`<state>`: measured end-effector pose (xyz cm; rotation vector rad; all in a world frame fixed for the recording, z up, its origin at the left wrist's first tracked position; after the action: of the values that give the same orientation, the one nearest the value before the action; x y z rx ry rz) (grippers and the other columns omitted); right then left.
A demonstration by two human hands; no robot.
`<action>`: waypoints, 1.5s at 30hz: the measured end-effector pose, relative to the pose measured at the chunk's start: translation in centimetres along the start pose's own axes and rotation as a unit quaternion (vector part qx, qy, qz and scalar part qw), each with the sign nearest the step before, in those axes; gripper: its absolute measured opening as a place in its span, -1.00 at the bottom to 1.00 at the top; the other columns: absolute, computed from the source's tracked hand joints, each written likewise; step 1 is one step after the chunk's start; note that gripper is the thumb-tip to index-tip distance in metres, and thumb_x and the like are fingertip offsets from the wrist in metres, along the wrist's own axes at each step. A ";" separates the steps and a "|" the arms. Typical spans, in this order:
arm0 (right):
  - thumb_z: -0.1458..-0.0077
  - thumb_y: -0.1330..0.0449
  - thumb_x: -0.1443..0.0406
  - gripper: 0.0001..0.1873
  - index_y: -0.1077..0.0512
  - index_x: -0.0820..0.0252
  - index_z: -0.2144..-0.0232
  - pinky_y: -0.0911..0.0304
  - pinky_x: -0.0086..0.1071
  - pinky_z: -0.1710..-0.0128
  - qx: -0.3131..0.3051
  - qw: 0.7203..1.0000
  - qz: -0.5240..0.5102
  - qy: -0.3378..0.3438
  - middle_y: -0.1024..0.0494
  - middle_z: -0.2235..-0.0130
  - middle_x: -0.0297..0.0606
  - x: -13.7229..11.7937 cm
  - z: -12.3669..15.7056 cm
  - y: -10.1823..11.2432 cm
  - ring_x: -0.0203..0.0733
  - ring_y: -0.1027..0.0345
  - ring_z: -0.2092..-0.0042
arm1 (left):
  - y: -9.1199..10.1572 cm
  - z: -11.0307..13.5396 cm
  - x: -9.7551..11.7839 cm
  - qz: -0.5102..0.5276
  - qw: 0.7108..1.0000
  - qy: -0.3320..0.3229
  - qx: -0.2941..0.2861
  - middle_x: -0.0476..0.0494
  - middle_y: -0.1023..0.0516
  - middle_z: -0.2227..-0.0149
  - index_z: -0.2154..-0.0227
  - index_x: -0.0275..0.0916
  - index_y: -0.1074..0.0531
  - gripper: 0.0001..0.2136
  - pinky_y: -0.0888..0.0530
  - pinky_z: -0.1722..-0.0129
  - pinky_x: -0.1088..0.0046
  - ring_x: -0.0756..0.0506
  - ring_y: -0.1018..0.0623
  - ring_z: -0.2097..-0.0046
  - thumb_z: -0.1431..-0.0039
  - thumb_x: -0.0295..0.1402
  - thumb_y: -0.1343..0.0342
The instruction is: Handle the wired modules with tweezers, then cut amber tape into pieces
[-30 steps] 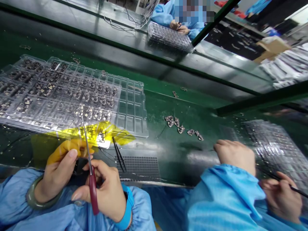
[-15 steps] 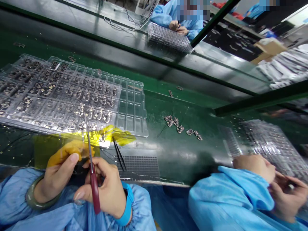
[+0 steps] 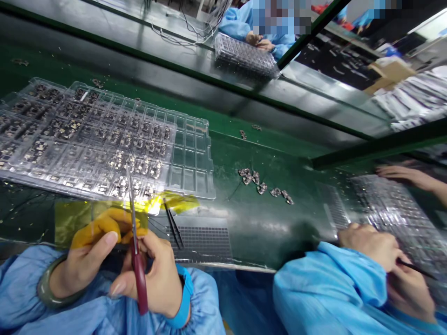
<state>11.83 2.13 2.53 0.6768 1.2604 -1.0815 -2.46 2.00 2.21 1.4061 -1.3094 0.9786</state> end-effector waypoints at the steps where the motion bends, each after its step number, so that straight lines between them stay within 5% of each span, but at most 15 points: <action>1: 0.34 -0.31 -0.30 -0.08 -0.52 0.28 0.12 0.01 -0.42 0.62 0.000 1.000 0.000 0.000 -0.36 0.64 -0.39 -0.1 0.0 -0.1 -0.31 -0.12 0.61 | 0.0 0.0 0.0 -0.004 1.000 -0.002 0.000 -0.13 -0.64 0.27 0.23 -0.15 -0.51 -0.82 -0.52 0.11 0.36 -0.12 -0.61 0.21 -0.30 -0.42 0.01; 8: 0.41 -0.35 -0.29 -0.18 -0.52 0.26 0.30 0.03 -0.42 0.62 0.023 0.999 0.001 -0.025 -0.33 0.65 -0.42 0.1 0.1 0.0 -0.33 -0.09 0.62 | 0.1 0.5 -0.8 -0.002 0.999 0.034 0.037 -0.16 -0.65 0.29 0.18 -0.15 -0.54 -0.84 -0.52 0.10 0.28 -0.17 -0.61 0.21 -0.24 -0.36 -0.09; 14: 0.39 -0.33 -0.31 -0.16 -0.51 0.26 0.26 0.04 -0.43 0.63 0.017 0.999 0.015 -0.032 -0.35 0.65 -0.41 0.0 0.3 0.1 -0.33 -0.08 0.62 | 0.5 0.5 -1.1 0.077 0.996 0.031 0.041 -0.25 -0.60 0.22 0.34 -0.17 -0.55 -0.78 -0.51 0.08 0.20 -0.23 -0.57 0.15 -0.24 -0.19 -0.07; 17: 0.37 -0.32 -0.32 -0.17 -0.48 0.24 0.28 0.06 -0.44 0.63 0.016 0.999 0.026 -0.030 -0.36 0.65 -0.42 0.1 0.3 0.2 -0.35 -0.07 0.62 | 1.5 1.0 -2.0 0.141 0.985 0.062 0.077 -0.22 -0.57 0.35 0.35 -0.18 -0.52 -0.69 -0.52 0.24 0.25 -0.20 -0.55 0.29 -0.21 -0.05 -0.07; 22: 0.27 -0.19 -0.38 -0.11 -0.39 0.24 0.19 -0.16 -0.42 0.51 -0.031 0.998 0.059 0.007 -0.46 0.52 -0.31 0.1 0.2 0.2 -0.28 -0.25 0.52 | 1.9 1.2 -2.3 0.137 0.980 0.114 0.086 0.04 -0.33 0.62 0.52 -0.20 -0.39 -0.75 -0.30 0.54 0.48 0.02 -0.34 0.57 -0.29 -0.29 -0.07; 32: 0.16 -0.03 -0.42 -0.12 -0.32 0.17 0.14 -0.29 -0.37 0.38 -0.118 0.980 0.159 0.008 -0.50 0.43 -0.29 -0.2 0.4 0.2 -0.21 -0.36 0.43 | 0.6 -0.3 -2.0 0.174 0.961 0.112 0.183 0.04 -0.37 0.59 0.50 -0.20 -0.35 -0.70 -0.35 0.55 0.54 0.05 -0.35 0.57 -0.32 -0.18 -0.01; 39: 0.26 -0.12 -0.42 -0.04 -0.34 0.19 0.08 -0.35 -0.29 0.28 -0.123 0.968 0.214 0.043 -0.53 0.32 -0.20 0.0 0.4 -0.1 -0.11 -0.40 0.34 | 0.8 -0.6 -2.0 0.121 0.953 0.092 0.261 -0.05 -0.55 0.40 0.34 -0.17 -0.44 -0.75 -0.52 0.33 0.42 -0.06 -0.56 0.37 -0.25 -0.10 -0.07; 45: 0.27 -0.07 -0.44 -0.09 -0.36 0.15 0.17 -0.30 -0.34 0.34 -0.107 0.969 0.221 0.015 -0.49 0.40 -0.26 0.4 0.0 -0.3 -0.16 -0.34 0.39 | 0.3 0.0 -2.1 0.090 0.969 0.118 0.199 -0.04 -0.49 0.46 0.40 -0.18 -0.46 -0.76 -0.49 0.31 0.43 -0.06 -0.51 0.38 -0.26 -0.14 -0.08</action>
<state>11.51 1.93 2.18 0.7635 1.1585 -0.5617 -2.97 2.50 0.20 1.4245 -1.1148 1.5491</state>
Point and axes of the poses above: each hand's wrist, its own z-axis away from the middle knuckle, its own y-axis out of the back of the hand, x = y × z, the point moved 3 cm from there along -z, towards the middle knuckle
